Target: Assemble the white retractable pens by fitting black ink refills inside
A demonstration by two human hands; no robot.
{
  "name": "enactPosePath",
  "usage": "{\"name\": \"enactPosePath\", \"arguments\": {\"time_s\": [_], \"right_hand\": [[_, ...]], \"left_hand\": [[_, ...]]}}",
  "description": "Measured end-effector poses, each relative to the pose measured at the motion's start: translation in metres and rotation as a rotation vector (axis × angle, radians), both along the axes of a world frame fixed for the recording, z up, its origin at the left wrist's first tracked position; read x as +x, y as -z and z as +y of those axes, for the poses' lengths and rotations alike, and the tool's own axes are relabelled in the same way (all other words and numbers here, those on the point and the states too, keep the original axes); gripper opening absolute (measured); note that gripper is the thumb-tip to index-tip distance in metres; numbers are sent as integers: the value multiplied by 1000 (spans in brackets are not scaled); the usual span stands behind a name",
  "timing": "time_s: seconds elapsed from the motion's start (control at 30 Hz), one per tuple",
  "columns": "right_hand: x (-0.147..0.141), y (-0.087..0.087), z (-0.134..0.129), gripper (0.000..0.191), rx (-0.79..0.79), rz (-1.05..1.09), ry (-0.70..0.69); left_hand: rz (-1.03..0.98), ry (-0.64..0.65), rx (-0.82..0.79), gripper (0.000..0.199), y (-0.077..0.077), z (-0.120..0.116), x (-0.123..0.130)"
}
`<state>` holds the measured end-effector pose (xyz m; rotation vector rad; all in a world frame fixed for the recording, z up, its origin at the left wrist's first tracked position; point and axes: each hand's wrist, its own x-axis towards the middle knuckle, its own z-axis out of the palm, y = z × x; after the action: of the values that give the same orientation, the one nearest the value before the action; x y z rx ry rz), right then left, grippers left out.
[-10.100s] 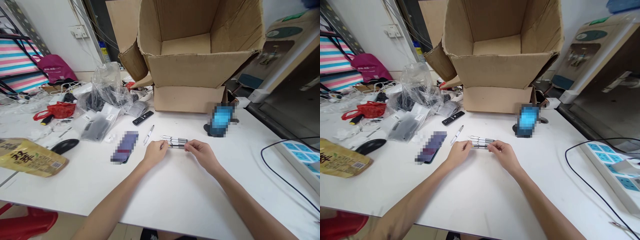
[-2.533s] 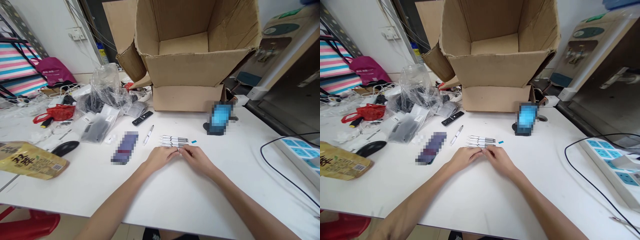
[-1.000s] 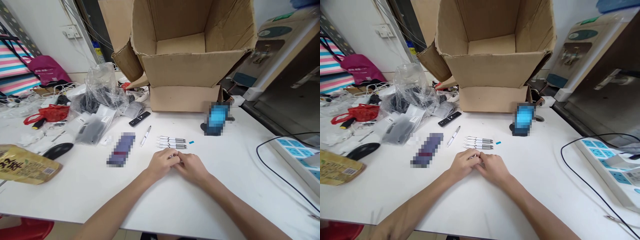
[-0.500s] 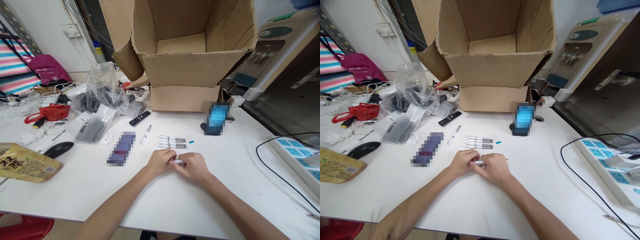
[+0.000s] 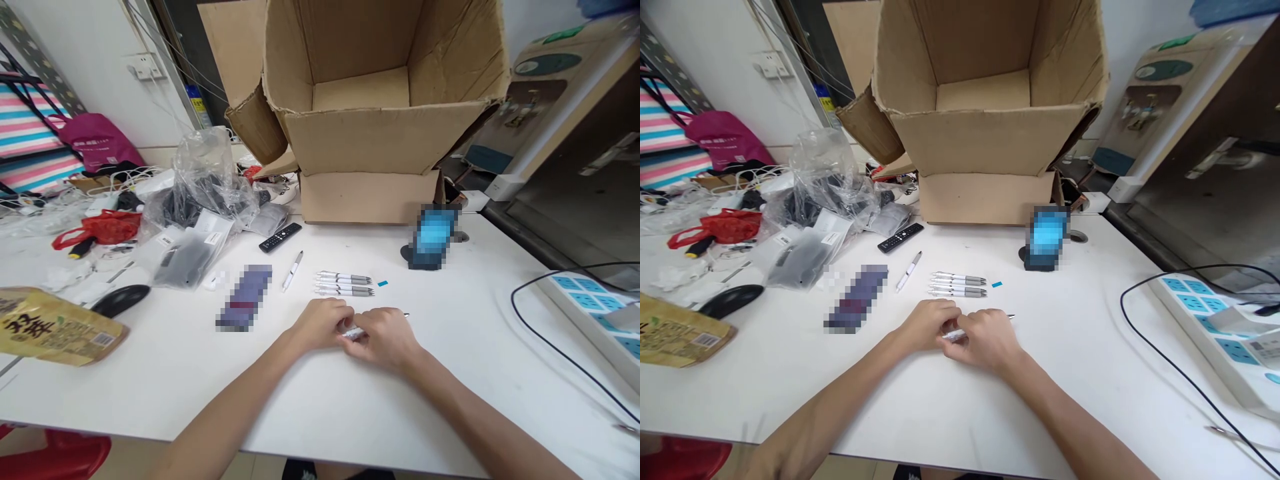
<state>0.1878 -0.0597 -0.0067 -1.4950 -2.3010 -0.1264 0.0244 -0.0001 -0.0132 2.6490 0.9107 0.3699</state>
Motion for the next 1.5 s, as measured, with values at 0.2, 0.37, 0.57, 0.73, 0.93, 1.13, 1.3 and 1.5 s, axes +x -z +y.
{"name": "enactPosePath", "arguments": {"time_s": [0.2, 0.37, 0.57, 0.73, 0.93, 1.13, 1.3, 1.5], "right_hand": [[-1, -3, -2, 24, 89, -25, -14], [-2, -1, -3, 24, 188, 32, -56], [-3, 0, -3, 30, 283, 76, -96], [-3, 0, -4, 31, 334, 77, -109], [-2, 3, -5, 30, 323, 90, -117], [-4, 2, -6, 28, 324, 112, -81], [-4, -2, -7, 33, 342, 124, -64], [-5, -2, -7, 34, 329, 131, -73]], "left_hand": [[23, 0, -8, 12, -5, -1, 1], [24, -4, -26, 11, -8, -2, 1], [7, -10, -14, 15, -8, -3, 1], [-8, -8, -18, 18, -7, -3, 1], [-7, -30, -12, 19, -5, -2, 2], [18, -15, -18, 16, -6, -2, 2], [18, -21, -41, 14, -7, -2, 2], [-4, -27, -46, 18, -6, -2, 2]]}}
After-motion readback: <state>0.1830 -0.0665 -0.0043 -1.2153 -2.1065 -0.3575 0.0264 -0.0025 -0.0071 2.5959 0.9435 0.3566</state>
